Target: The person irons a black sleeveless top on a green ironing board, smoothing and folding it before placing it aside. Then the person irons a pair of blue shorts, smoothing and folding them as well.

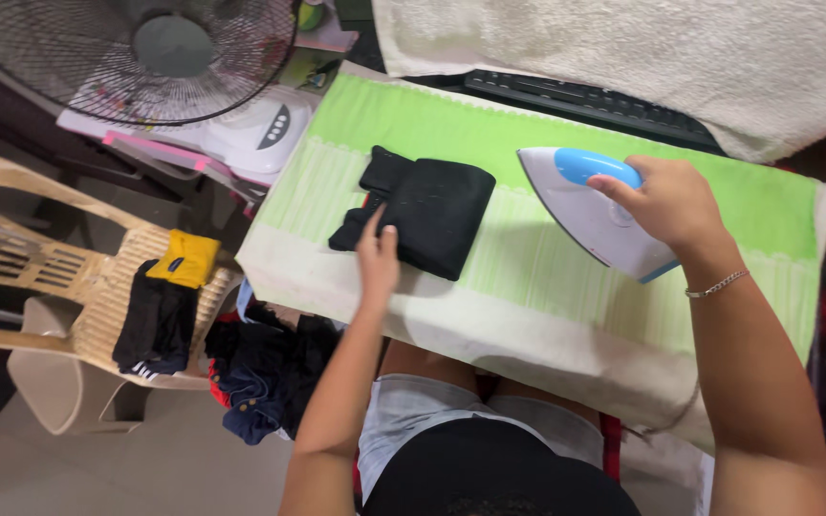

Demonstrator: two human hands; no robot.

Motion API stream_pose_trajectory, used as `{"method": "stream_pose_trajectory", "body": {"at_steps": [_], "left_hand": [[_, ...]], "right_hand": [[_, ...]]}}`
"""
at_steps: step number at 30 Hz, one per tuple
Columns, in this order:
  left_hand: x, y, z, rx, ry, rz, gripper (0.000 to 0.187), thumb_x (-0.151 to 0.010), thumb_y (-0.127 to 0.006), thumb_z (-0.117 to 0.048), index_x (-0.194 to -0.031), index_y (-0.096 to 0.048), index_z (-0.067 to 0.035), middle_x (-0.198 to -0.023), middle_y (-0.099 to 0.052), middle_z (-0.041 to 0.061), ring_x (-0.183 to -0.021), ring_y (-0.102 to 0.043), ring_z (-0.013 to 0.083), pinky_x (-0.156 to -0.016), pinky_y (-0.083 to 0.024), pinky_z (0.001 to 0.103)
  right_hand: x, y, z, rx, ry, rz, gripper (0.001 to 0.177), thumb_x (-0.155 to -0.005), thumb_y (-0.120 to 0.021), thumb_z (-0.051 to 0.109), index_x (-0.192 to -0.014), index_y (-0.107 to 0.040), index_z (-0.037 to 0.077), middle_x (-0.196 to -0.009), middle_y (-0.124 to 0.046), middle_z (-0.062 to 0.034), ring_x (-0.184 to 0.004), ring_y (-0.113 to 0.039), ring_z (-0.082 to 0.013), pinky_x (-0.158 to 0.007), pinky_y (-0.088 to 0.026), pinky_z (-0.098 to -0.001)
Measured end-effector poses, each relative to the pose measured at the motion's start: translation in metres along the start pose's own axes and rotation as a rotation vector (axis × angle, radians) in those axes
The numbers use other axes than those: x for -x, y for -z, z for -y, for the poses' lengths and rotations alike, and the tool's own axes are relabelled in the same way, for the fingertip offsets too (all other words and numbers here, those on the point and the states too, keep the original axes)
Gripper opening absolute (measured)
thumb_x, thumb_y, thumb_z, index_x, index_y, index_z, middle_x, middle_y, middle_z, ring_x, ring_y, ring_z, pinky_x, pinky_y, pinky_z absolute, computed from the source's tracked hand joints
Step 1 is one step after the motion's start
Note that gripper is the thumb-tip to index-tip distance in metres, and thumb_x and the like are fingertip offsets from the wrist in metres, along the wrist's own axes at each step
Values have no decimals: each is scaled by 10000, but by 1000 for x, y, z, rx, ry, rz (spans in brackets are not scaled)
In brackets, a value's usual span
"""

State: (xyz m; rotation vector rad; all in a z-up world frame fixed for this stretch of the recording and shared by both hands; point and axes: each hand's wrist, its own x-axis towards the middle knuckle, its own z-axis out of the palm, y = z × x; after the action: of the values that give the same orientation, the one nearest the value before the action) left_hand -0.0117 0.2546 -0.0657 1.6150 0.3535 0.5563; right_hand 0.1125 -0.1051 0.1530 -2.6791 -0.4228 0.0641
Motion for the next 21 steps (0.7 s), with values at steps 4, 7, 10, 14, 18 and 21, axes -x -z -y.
{"method": "stream_pose_trajectory", "body": {"at_steps": [4, 7, 10, 14, 18, 21], "left_hand": [[-19, 41, -30, -196, 105, 50, 410, -975, -655, -138, -1362, -618, -8, -1193, -744, 166, -1024, -709, 189, -908, -552, 318], [-19, 42, -53, -251, 39, 106, 490, -896, -731, -121, -1357, -576, -61, -1244, -705, 163, -1023, -706, 190, -878, -552, 327], [-20, 43, -71, -320, 101, 230, 484, -891, -655, -115, -1365, -608, -208, -1355, -665, 113, -942, -705, 231, -743, -583, 360], [-28, 52, -78, -508, -80, 156, 438, -980, -600, -94, -1359, -699, -292, -1420, -624, 184, -843, -688, 330, -839, -579, 376], [-21, 55, -74, -844, -103, 32, 417, -896, -651, -135, -1287, -717, -261, -1506, -507, 187, -1198, -582, 371, -1001, -469, 477], [-24, 46, -70, -1100, -215, 10, 434, -877, -660, -191, -1305, -678, -265, -1607, -435, 103, -1351, -440, 360, -1126, -306, 548]], "right_hand": [[-6, -7, 32, -13, 37, 41, 554, -909, -682, 601, -952, -760, 54, -753, -717, -151, -678, -680, -332, -654, -520, -450], [-13, -14, 54, -7, 79, 63, 561, -904, -684, 601, -951, -757, 47, -746, -713, -158, -681, -680, -342, -649, -519, -458], [-18, -22, 71, 44, 139, 71, 577, -905, -686, 611, -936, -754, 39, -737, -702, -170, -688, -670, -360, -656, -511, -470], [-20, -26, 86, 71, 115, 128, 603, -893, -674, 631, -888, -747, 32, -709, -698, -169, -680, -673, -365, -667, -511, -483], [-22, -33, 87, 97, 137, 141, 620, -881, -670, 648, -903, -744, 33, -695, -694, -182, -692, -670, -379, -677, -514, -492], [-27, -46, 87, 129, 190, 129, 637, -887, -648, 666, -925, -747, 38, -706, -701, -182, -719, -684, -383, -695, -523, -494]]}}
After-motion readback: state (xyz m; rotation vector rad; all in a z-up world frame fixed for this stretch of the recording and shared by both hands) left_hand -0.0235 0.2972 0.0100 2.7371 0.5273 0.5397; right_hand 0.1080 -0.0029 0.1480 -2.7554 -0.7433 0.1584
